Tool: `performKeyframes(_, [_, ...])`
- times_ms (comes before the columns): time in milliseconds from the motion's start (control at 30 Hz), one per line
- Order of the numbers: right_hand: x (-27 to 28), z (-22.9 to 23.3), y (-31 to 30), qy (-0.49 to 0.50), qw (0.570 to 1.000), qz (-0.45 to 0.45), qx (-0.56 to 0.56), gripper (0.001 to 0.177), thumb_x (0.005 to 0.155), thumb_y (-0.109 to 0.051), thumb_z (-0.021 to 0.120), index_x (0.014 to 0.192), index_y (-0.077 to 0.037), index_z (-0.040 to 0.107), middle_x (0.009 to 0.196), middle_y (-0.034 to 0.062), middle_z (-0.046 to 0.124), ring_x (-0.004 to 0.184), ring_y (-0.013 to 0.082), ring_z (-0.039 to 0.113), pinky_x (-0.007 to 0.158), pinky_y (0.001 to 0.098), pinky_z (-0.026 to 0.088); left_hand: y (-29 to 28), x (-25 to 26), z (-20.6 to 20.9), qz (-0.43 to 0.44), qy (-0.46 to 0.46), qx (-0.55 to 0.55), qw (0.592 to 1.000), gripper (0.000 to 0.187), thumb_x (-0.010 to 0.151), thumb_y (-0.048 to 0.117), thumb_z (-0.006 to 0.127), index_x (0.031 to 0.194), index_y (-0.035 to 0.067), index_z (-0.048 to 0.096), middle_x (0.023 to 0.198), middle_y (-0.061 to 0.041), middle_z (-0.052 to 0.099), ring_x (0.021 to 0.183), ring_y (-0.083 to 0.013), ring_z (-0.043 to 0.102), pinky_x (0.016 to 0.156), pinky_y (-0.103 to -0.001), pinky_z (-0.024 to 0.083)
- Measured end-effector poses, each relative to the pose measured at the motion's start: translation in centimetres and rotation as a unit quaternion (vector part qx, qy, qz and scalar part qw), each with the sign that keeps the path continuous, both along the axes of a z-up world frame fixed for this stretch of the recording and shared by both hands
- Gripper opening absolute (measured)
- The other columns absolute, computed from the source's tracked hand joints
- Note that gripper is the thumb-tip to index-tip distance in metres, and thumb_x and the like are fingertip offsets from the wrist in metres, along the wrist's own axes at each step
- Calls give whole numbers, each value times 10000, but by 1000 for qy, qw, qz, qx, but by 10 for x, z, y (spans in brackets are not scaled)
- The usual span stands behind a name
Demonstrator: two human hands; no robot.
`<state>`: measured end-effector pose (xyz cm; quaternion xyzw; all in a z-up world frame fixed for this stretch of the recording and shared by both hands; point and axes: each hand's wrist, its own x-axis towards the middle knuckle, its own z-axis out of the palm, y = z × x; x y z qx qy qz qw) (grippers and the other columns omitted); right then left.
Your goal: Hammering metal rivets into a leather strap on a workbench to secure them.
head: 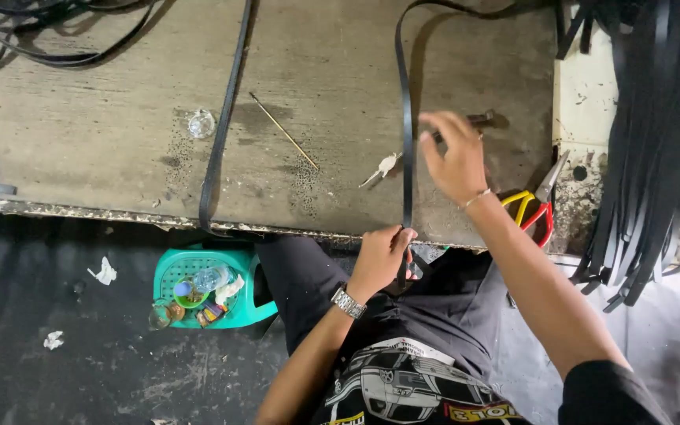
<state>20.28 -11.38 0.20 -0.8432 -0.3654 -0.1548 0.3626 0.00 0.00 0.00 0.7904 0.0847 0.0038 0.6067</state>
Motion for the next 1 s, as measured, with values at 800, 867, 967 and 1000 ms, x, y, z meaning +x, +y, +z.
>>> performKeyframes(800, [-73, -14, -6, -74, 969, 46, -232, 809, 917, -733, 495, 1545, -225, 456, 1621, -73, 430, 1441, 263, 370, 1103, 487, 230, 99, 73, -1, 75, -173, 24, 982, 291, 1069, 213, 604, 1217, -37, 585, 941, -205, 735, 793, -256, 768, 661, -327, 651])
performKeyframes(867, [-73, -15, -2, -59, 969, 37, -238, 781, 949, -697, 485, 1567, -222, 423, 1624, -67, 419, 1436, 253, 366, 1100, 484, 229, 97, 73, 1, 83, -176, -27, 981, 308, 1054, 176, 618, 1248, -59, 574, 975, -237, 727, 821, -264, 765, 684, -330, 652])
performKeyframes(967, [-73, -17, -2, -70, 969, 26, -235, 673, 1005, -632, 475, 1536, -219, 461, 1612, -59, 439, 1416, 253, 385, 1083, 479, 242, 94, 76, -9, 94, -151, -89, 980, 331, 1012, 141, 664, 1250, -72, 580, 1023, -269, 720, 859, -276, 769, 725, -340, 659])
performKeyframes(1000, [-73, -17, -3, -97, 969, 26, -225, 599, 1029, -602, 477, 1484, -217, 533, 1596, -56, 470, 1401, 262, 408, 1068, 479, 254, 94, 77, -14, 98, -125, -99, 982, 328, 985, 142, 696, 1221, -63, 596, 1036, -268, 722, 869, -280, 775, 744, -348, 665])
